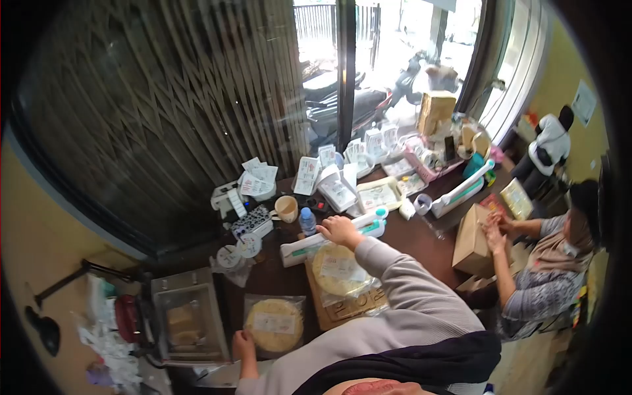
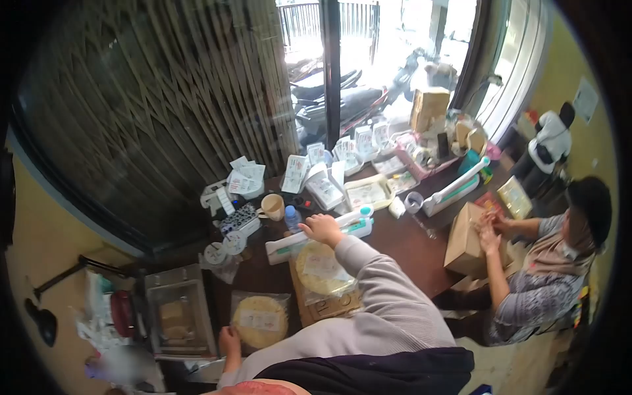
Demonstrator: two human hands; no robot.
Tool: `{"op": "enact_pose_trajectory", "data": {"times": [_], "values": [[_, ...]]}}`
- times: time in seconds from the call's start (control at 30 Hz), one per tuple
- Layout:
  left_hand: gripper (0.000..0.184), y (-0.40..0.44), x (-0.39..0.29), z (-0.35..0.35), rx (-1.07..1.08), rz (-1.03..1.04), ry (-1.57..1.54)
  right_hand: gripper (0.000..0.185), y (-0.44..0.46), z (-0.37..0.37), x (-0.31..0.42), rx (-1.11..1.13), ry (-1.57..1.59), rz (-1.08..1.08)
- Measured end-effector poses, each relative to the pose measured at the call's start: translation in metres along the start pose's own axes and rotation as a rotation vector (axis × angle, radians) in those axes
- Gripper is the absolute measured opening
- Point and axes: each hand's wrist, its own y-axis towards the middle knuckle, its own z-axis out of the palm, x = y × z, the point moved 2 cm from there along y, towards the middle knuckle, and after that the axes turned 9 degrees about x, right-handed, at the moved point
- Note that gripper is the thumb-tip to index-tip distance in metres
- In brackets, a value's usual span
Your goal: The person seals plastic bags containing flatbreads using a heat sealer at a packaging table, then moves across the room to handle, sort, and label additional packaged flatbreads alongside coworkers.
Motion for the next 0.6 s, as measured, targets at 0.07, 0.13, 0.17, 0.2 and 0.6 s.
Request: {"op": "enact_pose_trajectory", "data": {"times": [0.07, 0.13, 0.17, 0.2, 0.6], "values": [[0.031, -0.004, -0.006, -0.004, 0.096, -0.066, 0.028, 0.039, -0.028, -0.008, 0.008, -0.179, 0.132, -0.176], [0.038, 0.003, 0.007, 0.002, 0.179, -0.186, 0.125, 0.039, -0.065, -0.019, 0.014, -0.318, 0.113, -0.204], [0.041, 0.003, 0.006, -0.003, 0.247, -0.277, 0.171, 0.042, -0.085, -0.024, 0.012, -0.288, 0.208, -0.196], [0.042, 0.004, 0.009, -0.008, 0.278, -0.334, 0.187, 0.046, -0.108, -0.024, 0.007, -0.299, 0.276, -0.178], [0.038, -0.056, -0.061, -0.021, -0.158, -0.521, 0.172, 0.038, -0.264, 0.059, -0.071, 0.058, 0.785, 0.434]]}}
